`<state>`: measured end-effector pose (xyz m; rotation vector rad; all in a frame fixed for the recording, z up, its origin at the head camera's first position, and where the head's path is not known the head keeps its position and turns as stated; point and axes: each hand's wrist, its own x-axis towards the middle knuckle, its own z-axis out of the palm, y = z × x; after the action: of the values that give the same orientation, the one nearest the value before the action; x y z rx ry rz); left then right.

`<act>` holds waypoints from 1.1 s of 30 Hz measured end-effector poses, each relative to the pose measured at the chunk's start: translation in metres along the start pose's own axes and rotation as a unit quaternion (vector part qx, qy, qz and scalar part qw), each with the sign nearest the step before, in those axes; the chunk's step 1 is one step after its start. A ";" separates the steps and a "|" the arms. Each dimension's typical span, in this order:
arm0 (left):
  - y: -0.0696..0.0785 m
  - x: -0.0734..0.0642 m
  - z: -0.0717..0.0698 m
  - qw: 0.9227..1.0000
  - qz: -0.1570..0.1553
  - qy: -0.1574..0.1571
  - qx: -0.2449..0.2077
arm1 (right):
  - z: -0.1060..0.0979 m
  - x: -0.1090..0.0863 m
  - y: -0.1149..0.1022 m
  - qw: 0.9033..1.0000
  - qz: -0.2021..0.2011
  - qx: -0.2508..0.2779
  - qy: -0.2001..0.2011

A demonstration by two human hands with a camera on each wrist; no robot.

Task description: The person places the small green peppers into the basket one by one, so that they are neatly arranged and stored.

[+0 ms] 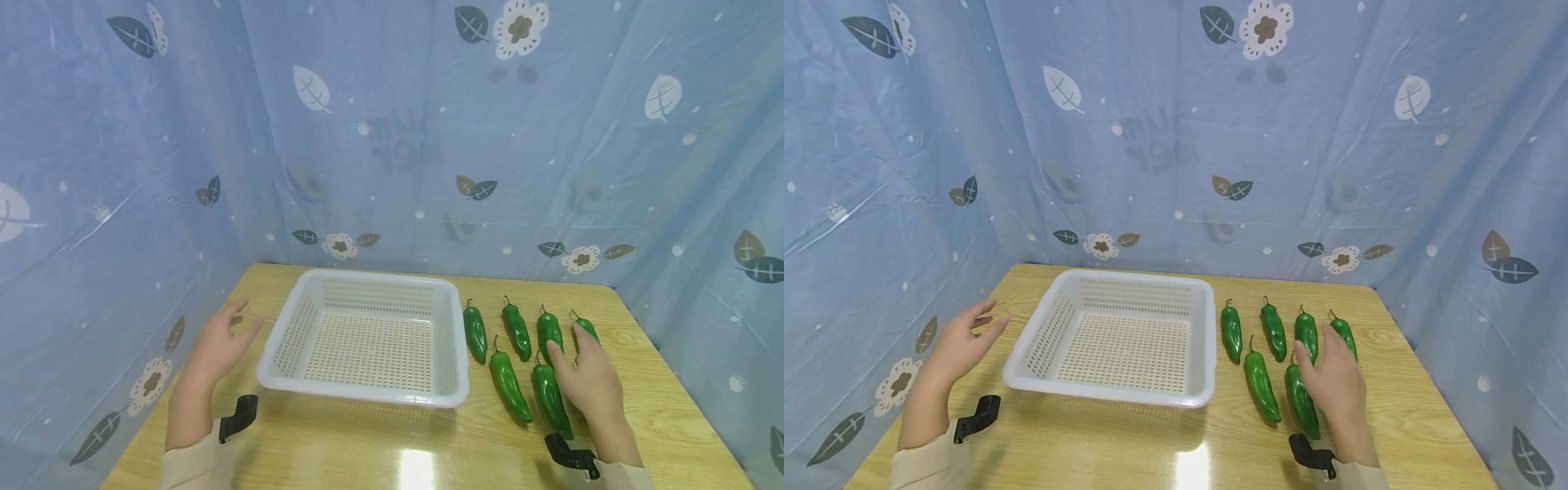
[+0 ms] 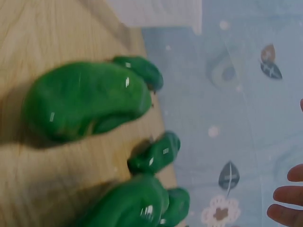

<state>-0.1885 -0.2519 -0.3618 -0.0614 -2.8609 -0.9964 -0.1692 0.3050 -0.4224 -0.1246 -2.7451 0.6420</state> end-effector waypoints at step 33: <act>-0.055 0.035 0.050 0.921 -0.090 -0.132 -0.355 | 0.004 -0.025 0.074 0.966 0.227 0.121 -0.036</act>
<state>-0.2316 -0.2637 -0.4306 0.0091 -2.5725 -2.1638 -0.1454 0.3661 -0.4657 -0.6994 -2.6906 1.1142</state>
